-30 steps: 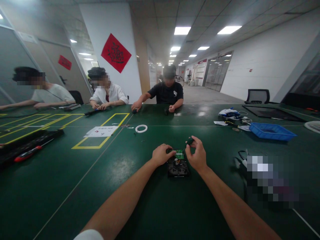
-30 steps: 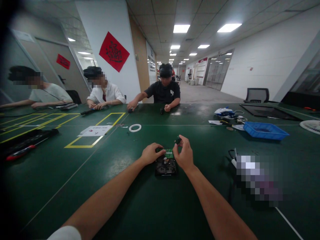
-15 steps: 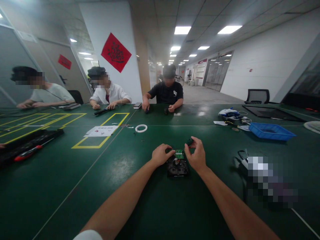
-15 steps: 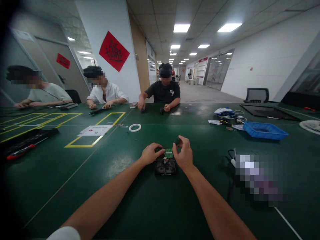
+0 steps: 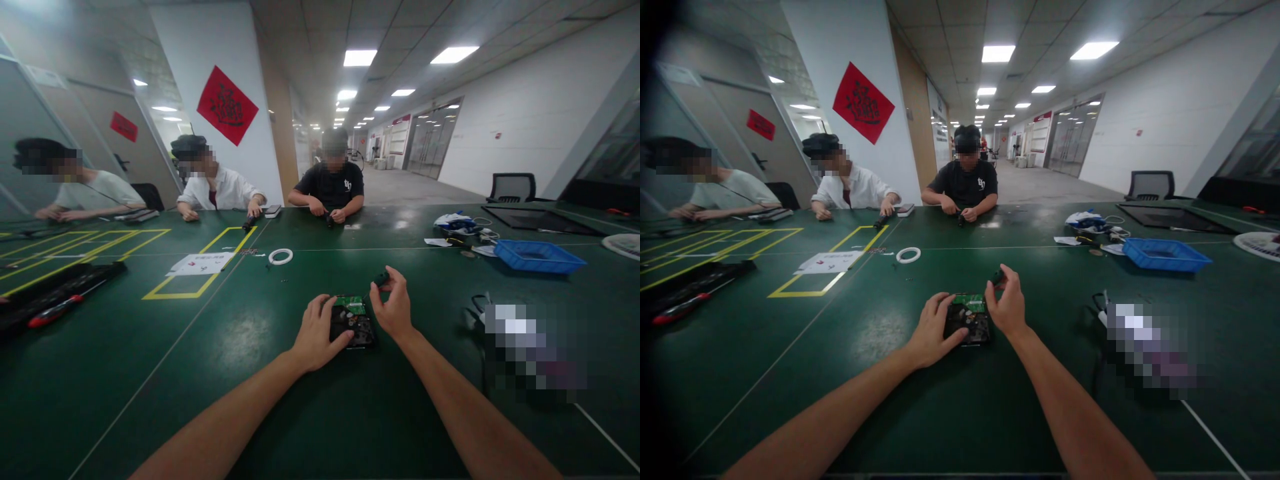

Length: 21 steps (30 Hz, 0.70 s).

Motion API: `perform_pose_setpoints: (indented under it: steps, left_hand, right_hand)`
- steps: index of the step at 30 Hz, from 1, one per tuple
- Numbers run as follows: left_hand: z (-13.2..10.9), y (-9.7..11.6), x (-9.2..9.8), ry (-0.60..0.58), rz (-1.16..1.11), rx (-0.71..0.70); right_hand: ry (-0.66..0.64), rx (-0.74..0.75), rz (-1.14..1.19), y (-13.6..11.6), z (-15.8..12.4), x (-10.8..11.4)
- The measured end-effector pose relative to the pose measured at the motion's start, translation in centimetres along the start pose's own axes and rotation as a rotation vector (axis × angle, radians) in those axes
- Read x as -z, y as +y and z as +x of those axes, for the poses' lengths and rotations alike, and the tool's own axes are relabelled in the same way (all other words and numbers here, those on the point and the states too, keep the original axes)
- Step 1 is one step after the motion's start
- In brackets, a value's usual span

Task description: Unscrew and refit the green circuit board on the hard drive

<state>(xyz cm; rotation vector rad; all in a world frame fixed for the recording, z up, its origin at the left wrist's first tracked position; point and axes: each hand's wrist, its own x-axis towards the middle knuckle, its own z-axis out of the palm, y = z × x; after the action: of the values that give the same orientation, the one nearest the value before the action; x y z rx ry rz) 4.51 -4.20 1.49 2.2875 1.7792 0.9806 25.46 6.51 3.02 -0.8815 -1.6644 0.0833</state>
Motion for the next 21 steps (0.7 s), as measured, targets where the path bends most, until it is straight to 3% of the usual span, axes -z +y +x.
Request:
perform_pose_setpoints:
  steps: [2, 4, 6, 8, 11, 14, 17, 21]
  left_hand:
    - [-0.6, 0.3, 0.1, -0.02, 0.0, -0.044]
    - [-0.3, -0.4, 0.2, 0.036, -0.012, -0.039]
    - [0.7, -2.5, 0.5, 0.155, -0.016, 0.02]
    - [2.0, -5.7, 1.2, 0.306, 0.026, 0.11]
    - [3.2, -11.0, 2.9, 0.412, 0.206, 0.339]
    - [3.5, -15.0, 4.1, 0.322, 0.348, 0.558]
    - [3.9, -17.0, 4.0, 0.257, 0.338, 0.59]
    - [5.5, -18.4, 3.1, 0.214, 0.326, 0.586]
  right_hand:
    - [0.019, 0.006, -0.022, 0.1, 0.4, 0.5]
    - [0.026, 0.002, -0.06, 0.3, 1.1, 1.1]
    - [-0.02, -0.036, -0.096, 0.8, 1.8, 1.8]
    - [-0.086, -0.173, -0.105, 1.5, 2.3, 2.3]
    - [-0.403, -0.589, -0.039, 2.6, 2.4, 2.7]
    - [-0.812, -0.867, 0.176, 3.4, 2.1, 3.0]
    - [-1.073, -0.914, 0.336, 3.4, 2.1, 3.4]
    - [-1.202, -0.904, 0.372, 2.9, 2.5, 3.8]
